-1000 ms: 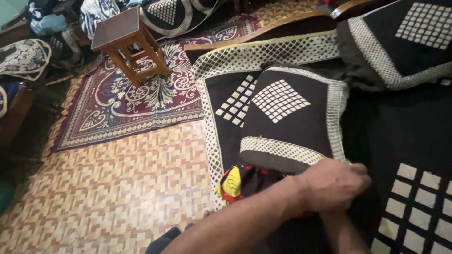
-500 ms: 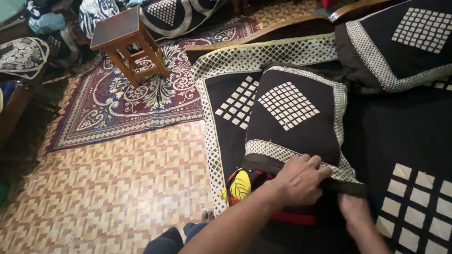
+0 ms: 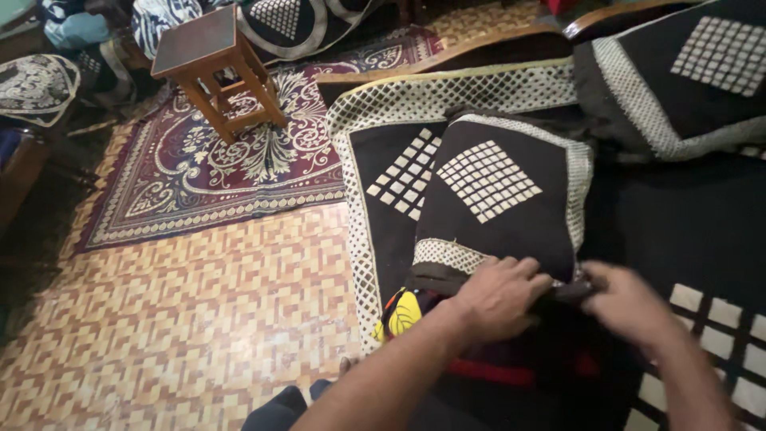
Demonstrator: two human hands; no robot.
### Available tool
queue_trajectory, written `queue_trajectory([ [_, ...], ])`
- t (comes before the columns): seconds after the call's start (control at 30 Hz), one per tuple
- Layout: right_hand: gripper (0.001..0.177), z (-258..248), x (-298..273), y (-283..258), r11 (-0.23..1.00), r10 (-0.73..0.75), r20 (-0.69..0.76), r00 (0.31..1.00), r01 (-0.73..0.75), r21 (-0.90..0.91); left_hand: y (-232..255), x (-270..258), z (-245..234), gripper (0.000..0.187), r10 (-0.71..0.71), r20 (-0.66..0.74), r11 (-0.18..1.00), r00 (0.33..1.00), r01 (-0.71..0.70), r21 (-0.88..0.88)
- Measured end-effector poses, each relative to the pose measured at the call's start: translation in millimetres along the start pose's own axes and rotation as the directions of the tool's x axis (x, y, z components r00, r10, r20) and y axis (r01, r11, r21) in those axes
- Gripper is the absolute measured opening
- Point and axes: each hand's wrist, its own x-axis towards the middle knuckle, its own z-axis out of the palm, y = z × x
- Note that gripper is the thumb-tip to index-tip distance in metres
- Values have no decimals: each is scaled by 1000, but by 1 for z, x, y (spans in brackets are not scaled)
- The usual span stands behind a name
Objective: The person folds a light blue pillowcase and places it on a bed. They then pick up a dark pillowcase, insert a colorful pillow insert into it, and adjust the fabric to fit the insert properly.
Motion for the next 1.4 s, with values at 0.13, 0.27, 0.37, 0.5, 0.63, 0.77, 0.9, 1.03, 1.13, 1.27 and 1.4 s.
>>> queue_trajectory([
  [0.13,45,0,22,-9,790,190,-53,980,-121,601,10,-10,21,28,-27,-53,984,998,17,-175],
  [0.27,46,31,57,-30,918,292,-488,823,-97,386,13,-6,16,27,40,123,973,992,-10,-232],
  [0.37,31,46,76,-34,952,173,-638,751,39,304,14,10,2,33,29,317,982,948,31,-186],
  [0.5,20,48,91,-27,947,106,-703,703,145,288,3,23,-16,46,-167,173,918,971,217,-332],
  [0.63,16,41,107,-18,795,385,-535,752,24,606,-3,28,-15,41,-312,-109,948,944,301,-106],
  [0.77,29,26,137,22,425,616,-380,690,114,898,-30,21,-8,55,-331,-384,936,862,352,-18],
  [0.9,32,26,182,88,359,776,-328,539,50,932,-63,7,-2,73,-654,-349,754,671,611,-239],
  [1.03,36,38,193,123,750,659,-608,442,-336,569,-91,-8,1,87,-830,10,481,557,725,-493],
  [1.13,47,42,172,123,951,278,-731,623,-285,119,-106,-11,6,83,-865,227,158,447,673,-723],
  [1.27,52,48,159,116,945,321,-588,743,-209,251,-126,-19,13,65,-838,419,-232,349,466,-854],
  [1.4,37,52,182,141,999,37,-649,760,-23,30,-137,-16,31,53,-795,558,-540,236,142,-830],
])
